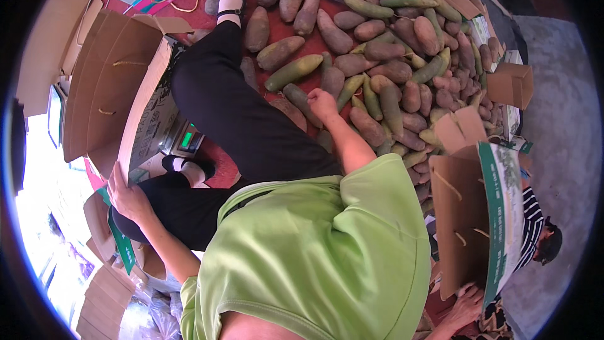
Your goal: Weighing and packaging vegetables into cardboard boxes.
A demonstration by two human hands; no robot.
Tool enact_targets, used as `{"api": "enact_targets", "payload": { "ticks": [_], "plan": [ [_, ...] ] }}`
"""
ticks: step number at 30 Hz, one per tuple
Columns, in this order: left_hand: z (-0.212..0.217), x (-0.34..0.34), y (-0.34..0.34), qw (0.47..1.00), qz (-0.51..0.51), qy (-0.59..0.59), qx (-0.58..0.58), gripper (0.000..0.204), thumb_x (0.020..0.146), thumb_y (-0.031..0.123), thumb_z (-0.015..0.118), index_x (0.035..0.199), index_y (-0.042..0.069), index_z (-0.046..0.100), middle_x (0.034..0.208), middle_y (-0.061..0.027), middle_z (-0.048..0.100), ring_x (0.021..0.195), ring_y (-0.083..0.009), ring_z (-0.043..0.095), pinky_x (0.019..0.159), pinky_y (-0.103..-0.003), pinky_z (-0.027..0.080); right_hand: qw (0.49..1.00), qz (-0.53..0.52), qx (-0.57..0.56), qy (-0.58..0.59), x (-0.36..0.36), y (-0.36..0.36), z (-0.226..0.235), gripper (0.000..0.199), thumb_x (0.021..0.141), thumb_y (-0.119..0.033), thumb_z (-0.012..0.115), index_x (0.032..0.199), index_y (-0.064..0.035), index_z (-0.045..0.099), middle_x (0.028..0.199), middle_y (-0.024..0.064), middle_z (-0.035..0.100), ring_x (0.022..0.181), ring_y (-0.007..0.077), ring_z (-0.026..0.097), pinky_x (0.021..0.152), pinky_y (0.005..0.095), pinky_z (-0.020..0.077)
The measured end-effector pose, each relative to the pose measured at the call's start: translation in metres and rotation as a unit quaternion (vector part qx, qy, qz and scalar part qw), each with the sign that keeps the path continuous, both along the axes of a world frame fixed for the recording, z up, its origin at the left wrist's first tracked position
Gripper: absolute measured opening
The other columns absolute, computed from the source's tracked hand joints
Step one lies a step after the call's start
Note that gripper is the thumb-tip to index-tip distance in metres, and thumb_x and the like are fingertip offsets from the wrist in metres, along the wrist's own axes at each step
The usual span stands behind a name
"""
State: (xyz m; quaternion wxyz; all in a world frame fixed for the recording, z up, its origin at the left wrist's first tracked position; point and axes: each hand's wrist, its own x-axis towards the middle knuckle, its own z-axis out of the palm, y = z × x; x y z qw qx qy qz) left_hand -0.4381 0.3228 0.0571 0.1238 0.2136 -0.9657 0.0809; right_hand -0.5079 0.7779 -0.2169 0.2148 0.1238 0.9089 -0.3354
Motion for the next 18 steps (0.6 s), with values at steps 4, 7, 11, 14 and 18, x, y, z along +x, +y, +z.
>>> {"api": "enact_targets", "payload": {
  "ticks": [4,7,11,14,18],
  "plan": [
    [-0.001,0.001,-0.002,1.000,0.003,-0.001,-0.004,0.051,0.072,-0.005,0.051,0.118,0.016,0.060,0.113,-0.0060,0.062,0.100,-0.0295,0.058,0.088,-0.041,0.044,0.988,-0.141,0.015,0.054,-0.013,0.025,0.005,0.030,0.074,-0.015,0.070,0.102,-0.0088,0.062,0.087,0.0089,0.066,0.082,0.0246,0.063,0.074,0.0346,0.0499],
    [-0.001,0.002,-0.004,1.000,0.009,-0.006,-0.008,0.050,0.073,-0.004,0.051,0.118,0.016,0.060,0.113,-0.0053,0.062,0.101,-0.0293,0.058,0.089,-0.040,0.044,0.972,-0.214,0.073,0.067,-0.025,0.033,0.016,0.047,0.071,-0.020,0.074,0.113,-0.0094,0.056,0.103,0.0135,0.062,0.095,0.0274,0.060,0.082,0.0370,0.0478],
    [0.000,-0.002,0.000,1.000,0.008,-0.005,-0.005,0.047,0.075,-0.003,0.051,0.118,0.015,0.060,0.113,-0.0047,0.062,0.102,-0.0287,0.058,0.089,-0.039,0.044,0.972,-0.219,0.088,0.012,-0.030,0.036,0.016,0.079,0.065,-0.029,0.080,0.130,-0.0073,0.042,0.126,0.0207,0.049,0.117,0.0329,0.048,0.098,0.0390,0.0401],
    [0.000,-0.003,0.000,1.000,0.010,-0.001,-0.009,0.047,0.075,-0.002,0.052,0.118,0.015,0.060,0.113,-0.0047,0.062,0.102,-0.0283,0.058,0.090,-0.039,0.044,0.980,-0.190,0.045,-0.039,-0.030,0.025,-0.001,0.088,0.063,-0.031,0.081,0.135,-0.0058,0.037,0.130,0.0211,0.047,0.121,0.0342,0.046,0.102,0.0389,0.0376],
    [0.002,0.000,-0.002,1.000,0.021,-0.010,0.003,0.052,0.071,-0.003,0.051,0.119,0.016,0.059,0.114,-0.0043,0.061,0.105,-0.0276,0.056,0.092,-0.039,0.042,0.985,-0.133,0.071,-0.079,-0.025,-0.007,-0.012,0.096,0.061,-0.030,0.083,0.138,-0.0043,0.032,0.132,0.0207,0.047,0.122,0.0325,0.046,0.102,0.0380,0.0375]
  ]
}}
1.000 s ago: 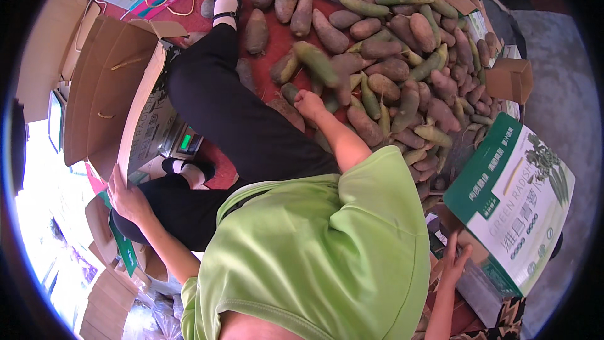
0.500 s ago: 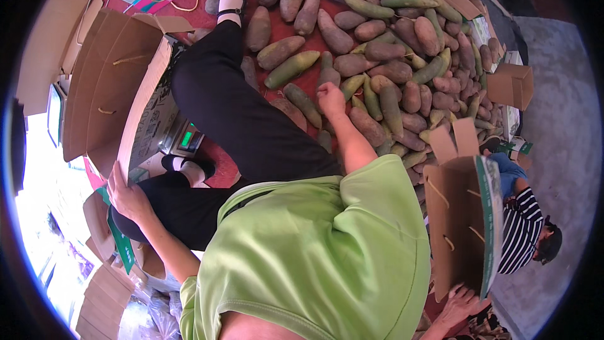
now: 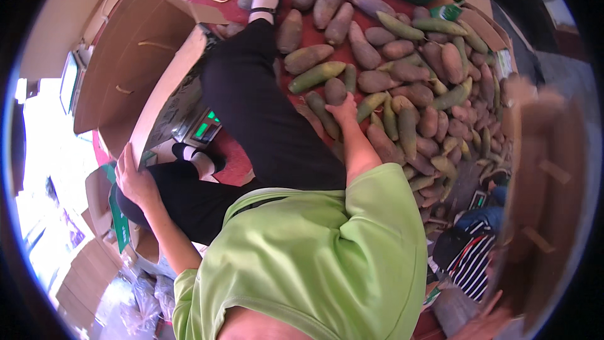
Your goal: Weighing and packaging vegetables into cardboard boxes.
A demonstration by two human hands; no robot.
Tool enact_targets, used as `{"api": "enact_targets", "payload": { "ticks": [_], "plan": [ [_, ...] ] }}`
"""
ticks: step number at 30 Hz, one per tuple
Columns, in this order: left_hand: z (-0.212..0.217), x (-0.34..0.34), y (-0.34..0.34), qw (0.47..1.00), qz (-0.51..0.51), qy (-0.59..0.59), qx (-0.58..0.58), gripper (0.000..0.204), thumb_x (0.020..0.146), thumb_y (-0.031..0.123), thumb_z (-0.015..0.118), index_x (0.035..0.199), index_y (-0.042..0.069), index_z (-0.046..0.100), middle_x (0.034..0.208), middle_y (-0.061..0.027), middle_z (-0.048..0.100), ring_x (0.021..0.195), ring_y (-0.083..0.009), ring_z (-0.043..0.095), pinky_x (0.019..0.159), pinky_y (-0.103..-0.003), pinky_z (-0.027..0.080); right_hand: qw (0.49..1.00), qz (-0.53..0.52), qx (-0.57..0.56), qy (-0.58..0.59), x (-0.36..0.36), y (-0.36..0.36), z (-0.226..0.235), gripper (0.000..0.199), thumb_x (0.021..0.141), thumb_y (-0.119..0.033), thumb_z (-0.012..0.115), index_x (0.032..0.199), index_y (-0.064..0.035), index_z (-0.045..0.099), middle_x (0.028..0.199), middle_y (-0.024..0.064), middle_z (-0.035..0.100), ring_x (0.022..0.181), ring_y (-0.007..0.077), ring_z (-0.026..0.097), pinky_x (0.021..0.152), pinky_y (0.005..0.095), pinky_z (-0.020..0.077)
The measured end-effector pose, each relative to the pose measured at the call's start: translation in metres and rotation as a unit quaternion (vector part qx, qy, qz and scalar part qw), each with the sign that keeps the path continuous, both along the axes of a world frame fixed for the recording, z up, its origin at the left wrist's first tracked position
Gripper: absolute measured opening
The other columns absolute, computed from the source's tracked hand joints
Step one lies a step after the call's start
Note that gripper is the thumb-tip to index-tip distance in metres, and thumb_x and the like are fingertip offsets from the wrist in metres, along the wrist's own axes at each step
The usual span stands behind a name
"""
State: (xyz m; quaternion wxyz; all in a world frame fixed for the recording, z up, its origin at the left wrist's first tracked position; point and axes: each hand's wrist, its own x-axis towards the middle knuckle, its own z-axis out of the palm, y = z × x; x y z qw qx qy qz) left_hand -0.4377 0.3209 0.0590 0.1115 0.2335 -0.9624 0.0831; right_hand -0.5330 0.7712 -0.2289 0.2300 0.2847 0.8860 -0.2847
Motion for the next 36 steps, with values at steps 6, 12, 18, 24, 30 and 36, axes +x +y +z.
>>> {"api": "enact_targets", "payload": {
  "ticks": [6,12,18,24,30,36],
  "plan": [
    [0.002,-0.004,0.002,1.000,-0.005,0.004,0.016,0.051,0.068,-0.004,0.054,0.117,0.012,0.060,0.115,-0.0055,0.060,0.107,-0.0269,0.054,0.092,-0.039,0.041,0.999,-0.014,-0.035,-0.035,0.002,0.011,-0.007,0.089,0.059,-0.022,0.083,0.133,-0.0008,0.039,0.125,0.0196,0.053,0.116,0.0309,0.052,0.097,0.0377,0.0422],
    [0.007,-0.004,0.004,0.999,-0.010,0.027,0.020,0.048,0.069,-0.004,0.055,0.115,0.010,0.060,0.113,-0.0051,0.061,0.107,-0.0255,0.055,0.092,-0.038,0.041,0.944,-0.195,-0.261,-0.046,-0.005,0.024,-0.007,0.064,0.065,-0.021,0.081,0.118,0.0017,0.053,0.109,0.0133,0.061,0.101,0.0270,0.059,0.080,0.0396,0.0502],
    [0.012,-0.002,0.002,0.999,-0.016,0.021,0.028,0.045,0.071,-0.002,0.056,0.113,0.011,0.060,0.112,-0.0042,0.061,0.106,-0.0242,0.056,0.090,-0.037,0.042,0.910,-0.251,-0.324,-0.069,-0.020,0.016,0.044,0.036,0.074,-0.029,0.075,0.101,-0.0086,0.062,0.091,0.0050,0.064,0.081,0.0214,0.059,0.069,0.0325,0.0456],
    [0.011,0.001,-0.001,0.999,-0.011,0.026,0.036,0.041,0.072,0.000,0.055,0.112,0.010,0.061,0.113,-0.0044,0.062,0.106,-0.0242,0.056,0.091,-0.038,0.042,0.916,-0.091,-0.347,0.179,-0.079,-0.031,0.173,0.062,0.077,-0.018,0.073,0.127,0.0061,0.047,0.119,0.0116,0.056,0.107,0.0202,0.054,0.093,0.0306,0.0404],
    [0.011,0.001,-0.002,0.998,-0.023,0.035,0.047,0.042,0.072,0.001,0.056,0.112,0.010,0.060,0.112,-0.0049,0.062,0.105,-0.0249,0.056,0.092,-0.038,0.042,0.843,0.185,-0.415,0.289,-0.142,-0.111,0.304,0.049,0.078,-0.012,0.069,0.121,0.0042,0.053,0.113,0.0098,0.060,0.102,0.0160,0.056,0.090,0.0293,0.0435],
    [0.013,0.001,-0.001,0.997,-0.025,0.033,0.058,0.043,0.071,0.000,0.057,0.113,0.010,0.060,0.113,-0.0040,0.061,0.106,-0.0248,0.055,0.092,-0.038,0.041,0.805,0.428,-0.331,0.245,-0.174,-0.220,0.357,0.061,0.072,-0.027,0.074,0.121,0.0017,0.054,0.108,0.0134,0.063,0.096,0.0177,0.061,0.083,0.0286,0.0478]
  ]
}}
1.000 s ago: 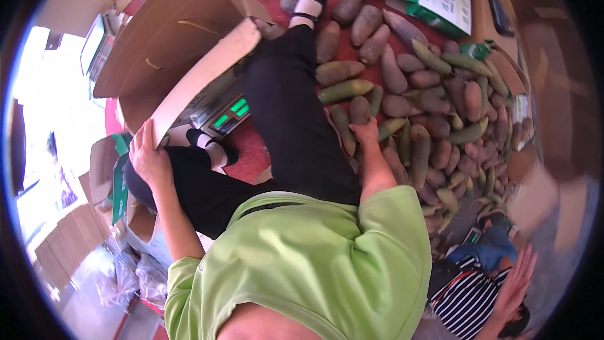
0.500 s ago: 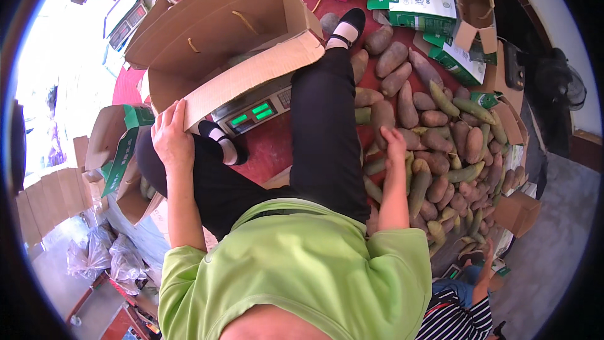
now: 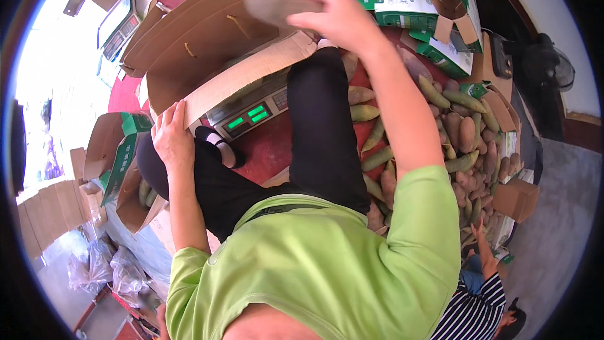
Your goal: Weighing and packaging vegetables into cardboard boxes.
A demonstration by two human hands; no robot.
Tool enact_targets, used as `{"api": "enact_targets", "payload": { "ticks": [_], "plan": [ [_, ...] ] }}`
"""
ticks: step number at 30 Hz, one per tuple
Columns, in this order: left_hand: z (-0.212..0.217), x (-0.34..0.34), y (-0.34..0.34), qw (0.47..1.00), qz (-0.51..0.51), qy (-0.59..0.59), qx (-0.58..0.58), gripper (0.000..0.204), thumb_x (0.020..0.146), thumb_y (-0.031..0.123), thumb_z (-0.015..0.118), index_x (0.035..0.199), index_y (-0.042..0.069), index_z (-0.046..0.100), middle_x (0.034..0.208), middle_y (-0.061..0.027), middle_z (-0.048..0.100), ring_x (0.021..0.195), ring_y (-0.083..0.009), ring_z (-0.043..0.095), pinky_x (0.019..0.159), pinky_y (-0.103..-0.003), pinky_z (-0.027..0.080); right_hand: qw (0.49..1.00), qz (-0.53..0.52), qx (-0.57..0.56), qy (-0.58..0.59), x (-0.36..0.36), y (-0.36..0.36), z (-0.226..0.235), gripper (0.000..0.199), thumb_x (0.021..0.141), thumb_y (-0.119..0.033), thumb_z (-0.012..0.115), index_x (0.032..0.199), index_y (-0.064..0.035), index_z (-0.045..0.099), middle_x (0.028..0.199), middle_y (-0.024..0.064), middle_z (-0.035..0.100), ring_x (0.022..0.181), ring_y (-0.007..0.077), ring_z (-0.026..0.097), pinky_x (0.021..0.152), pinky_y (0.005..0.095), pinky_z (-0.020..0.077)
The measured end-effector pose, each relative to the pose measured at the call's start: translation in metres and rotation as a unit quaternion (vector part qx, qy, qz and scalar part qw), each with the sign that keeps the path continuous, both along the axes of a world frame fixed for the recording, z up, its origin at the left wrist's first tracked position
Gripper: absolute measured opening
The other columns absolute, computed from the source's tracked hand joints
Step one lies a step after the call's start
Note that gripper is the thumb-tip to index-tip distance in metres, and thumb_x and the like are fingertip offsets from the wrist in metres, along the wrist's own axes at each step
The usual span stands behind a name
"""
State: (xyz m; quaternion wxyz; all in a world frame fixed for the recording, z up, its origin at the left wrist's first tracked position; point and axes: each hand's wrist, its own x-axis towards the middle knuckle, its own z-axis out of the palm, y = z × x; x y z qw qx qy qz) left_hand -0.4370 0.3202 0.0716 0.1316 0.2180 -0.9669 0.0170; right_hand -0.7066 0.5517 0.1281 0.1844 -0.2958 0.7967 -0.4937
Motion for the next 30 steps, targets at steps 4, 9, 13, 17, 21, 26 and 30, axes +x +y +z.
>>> {"api": "enact_targets", "payload": {
  "ticks": [4,9,13,17,21,26,30],
  "plan": [
    [0.000,0.002,0.001,1.000,0.003,-0.013,-0.011,0.047,0.069,0.000,0.059,0.115,0.012,0.059,0.114,-0.0034,0.060,0.108,-0.0242,0.054,0.092,-0.038,0.041,0.985,0.083,0.116,0.102,0.006,-0.076,-0.011,0.058,0.069,-0.035,0.071,0.116,-0.0027,0.058,0.109,0.0160,0.063,0.101,0.0263,0.060,0.086,0.0338,0.0460],
    [-0.003,0.001,0.000,1.000,0.000,-0.011,-0.022,0.046,0.070,0.001,0.059,0.114,0.012,0.059,0.114,-0.0031,0.061,0.107,-0.0237,0.055,0.090,-0.038,0.042,0.970,0.143,0.147,0.133,0.034,-0.140,-0.040,0.058,0.071,-0.036,0.068,0.119,-0.0053,0.057,0.111,0.0172,0.063,0.105,0.0313,0.059,0.092,0.0385,0.0450],
    [-0.004,0.001,0.001,0.999,0.012,-0.022,-0.039,0.045,0.072,0.002,0.057,0.115,0.013,0.060,0.112,-0.0023,0.061,0.105,-0.0224,0.057,0.087,-0.036,0.043,0.978,0.172,0.057,0.108,0.030,-0.134,-0.047,0.045,0.078,-0.019,0.063,0.118,-0.0018,0.057,0.103,0.0130,0.066,0.096,0.0269,0.062,0.084,0.0347,0.0486],
    [-0.006,0.000,-0.001,0.999,0.015,-0.022,-0.046,0.044,0.073,0.001,0.055,0.114,0.016,0.061,0.110,-0.0015,0.062,0.103,-0.0226,0.057,0.084,-0.037,0.044,0.991,0.106,-0.060,0.062,0.014,-0.063,-0.027,0.034,0.081,-0.017,0.062,0.112,-0.0012,0.061,0.096,0.0104,0.067,0.087,0.0157,0.063,0.077,0.0270,0.0498],
    [-0.006,0.001,-0.003,0.998,0.010,-0.032,-0.050,0.046,0.073,0.001,0.054,0.116,0.017,0.061,0.111,-0.0008,0.062,0.104,-0.0231,0.057,0.086,-0.036,0.044,0.993,-0.031,-0.109,-0.010,-0.003,0.036,-0.035,0.028,0.087,-0.014,0.060,0.112,-0.0029,0.062,0.099,0.0065,0.066,0.089,0.0107,0.060,0.077,0.0233,0.0472],
    [-0.010,-0.001,-0.002,0.998,0.007,-0.034,-0.045,0.049,0.073,0.000,0.054,0.118,0.018,0.060,0.112,-0.0007,0.062,0.104,-0.0235,0.057,0.089,-0.037,0.043,0.954,-0.283,-0.020,-0.092,0.017,0.181,-0.159,0.027,0.081,-0.010,0.063,0.106,-0.0023,0.064,0.093,0.0080,0.067,0.076,0.0119,0.060,0.065,0.0255,0.0492],
    [-0.008,-0.003,0.001,0.998,0.020,-0.038,-0.048,0.050,0.072,-0.001,0.054,0.118,0.019,0.060,0.113,-0.0013,0.061,0.103,-0.0256,0.057,0.088,-0.038,0.044,0.900,-0.394,0.100,-0.158,0.092,0.271,-0.282,0.025,0.078,-0.016,0.067,0.099,-0.0015,0.065,0.088,0.0123,0.068,0.083,0.0185,0.063,0.075,0.0313,0.0500]
  ]
}}
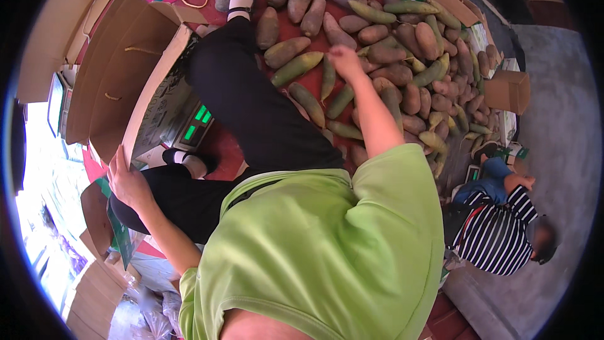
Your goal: Weighing and packaging vegetables into cardboard boxes.
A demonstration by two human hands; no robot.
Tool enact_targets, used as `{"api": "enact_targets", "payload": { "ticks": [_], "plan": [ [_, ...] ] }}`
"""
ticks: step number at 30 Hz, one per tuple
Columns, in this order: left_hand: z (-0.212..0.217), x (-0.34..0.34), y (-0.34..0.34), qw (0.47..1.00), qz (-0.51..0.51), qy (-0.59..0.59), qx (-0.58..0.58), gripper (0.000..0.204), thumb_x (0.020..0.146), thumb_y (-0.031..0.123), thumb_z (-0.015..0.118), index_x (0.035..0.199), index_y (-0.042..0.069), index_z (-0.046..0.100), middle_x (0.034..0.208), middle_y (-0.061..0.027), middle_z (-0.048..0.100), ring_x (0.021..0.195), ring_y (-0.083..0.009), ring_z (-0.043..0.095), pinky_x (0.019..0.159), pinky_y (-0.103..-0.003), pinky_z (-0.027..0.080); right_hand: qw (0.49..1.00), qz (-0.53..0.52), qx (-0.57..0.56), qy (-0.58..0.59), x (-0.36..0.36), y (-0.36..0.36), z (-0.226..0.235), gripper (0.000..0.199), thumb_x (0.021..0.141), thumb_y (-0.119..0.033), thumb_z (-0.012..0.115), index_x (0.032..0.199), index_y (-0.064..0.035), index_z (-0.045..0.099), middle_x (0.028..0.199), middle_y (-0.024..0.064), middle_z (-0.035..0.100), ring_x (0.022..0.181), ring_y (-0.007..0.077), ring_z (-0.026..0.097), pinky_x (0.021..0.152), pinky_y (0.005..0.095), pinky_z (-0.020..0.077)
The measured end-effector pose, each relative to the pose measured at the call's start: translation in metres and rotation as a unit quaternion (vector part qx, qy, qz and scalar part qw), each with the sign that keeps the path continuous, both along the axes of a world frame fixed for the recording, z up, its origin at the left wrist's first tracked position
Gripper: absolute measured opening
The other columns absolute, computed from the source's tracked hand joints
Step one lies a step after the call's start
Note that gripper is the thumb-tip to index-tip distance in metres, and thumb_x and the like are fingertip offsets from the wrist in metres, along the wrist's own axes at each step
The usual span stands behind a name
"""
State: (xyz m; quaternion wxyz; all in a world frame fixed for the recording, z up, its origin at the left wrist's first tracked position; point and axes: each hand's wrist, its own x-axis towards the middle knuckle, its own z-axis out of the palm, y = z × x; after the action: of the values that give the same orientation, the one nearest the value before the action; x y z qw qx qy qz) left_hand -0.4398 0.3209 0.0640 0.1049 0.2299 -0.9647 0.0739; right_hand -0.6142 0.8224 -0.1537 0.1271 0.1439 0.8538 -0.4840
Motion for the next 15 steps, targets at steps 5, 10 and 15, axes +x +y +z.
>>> {"api": "enact_targets", "payload": {
  "ticks": [5,10,15],
  "plan": [
    [-0.009,0.007,-0.005,1.000,-0.004,0.001,-0.030,0.050,0.073,-0.002,0.053,0.119,0.019,0.060,0.113,-0.0020,0.062,0.101,-0.0264,0.058,0.088,-0.039,0.044,0.970,-0.049,0.155,-0.181,0.115,0.035,-0.087,0.018,0.076,-0.009,0.065,0.094,-0.0030,0.065,0.073,0.0078,0.065,0.066,0.0172,0.062,0.059,0.0317,0.0491],
    [-0.011,0.005,-0.006,1.000,-0.009,0.000,-0.025,0.051,0.073,-0.002,0.053,0.120,0.019,0.059,0.112,-0.0046,0.062,0.101,-0.0280,0.058,0.087,-0.041,0.044,0.950,0.075,0.265,-0.150,0.183,0.029,-0.071,0.020,0.076,-0.012,0.065,0.096,-0.0067,0.065,0.089,0.0135,0.067,0.083,0.0273,0.064,0.075,0.0380,0.0498],
    [-0.013,-0.001,-0.004,1.000,-0.014,-0.007,-0.019,0.053,0.073,-0.003,0.052,0.121,0.018,0.059,0.111,-0.0068,0.062,0.102,-0.0291,0.058,0.086,-0.042,0.044,0.924,0.079,0.353,-0.122,0.186,0.037,-0.044,0.019,0.076,-0.016,0.065,0.095,-0.0107,0.065,0.095,0.0121,0.065,0.095,0.0302,0.060,0.083,0.0405,0.0479]
  ]
}}
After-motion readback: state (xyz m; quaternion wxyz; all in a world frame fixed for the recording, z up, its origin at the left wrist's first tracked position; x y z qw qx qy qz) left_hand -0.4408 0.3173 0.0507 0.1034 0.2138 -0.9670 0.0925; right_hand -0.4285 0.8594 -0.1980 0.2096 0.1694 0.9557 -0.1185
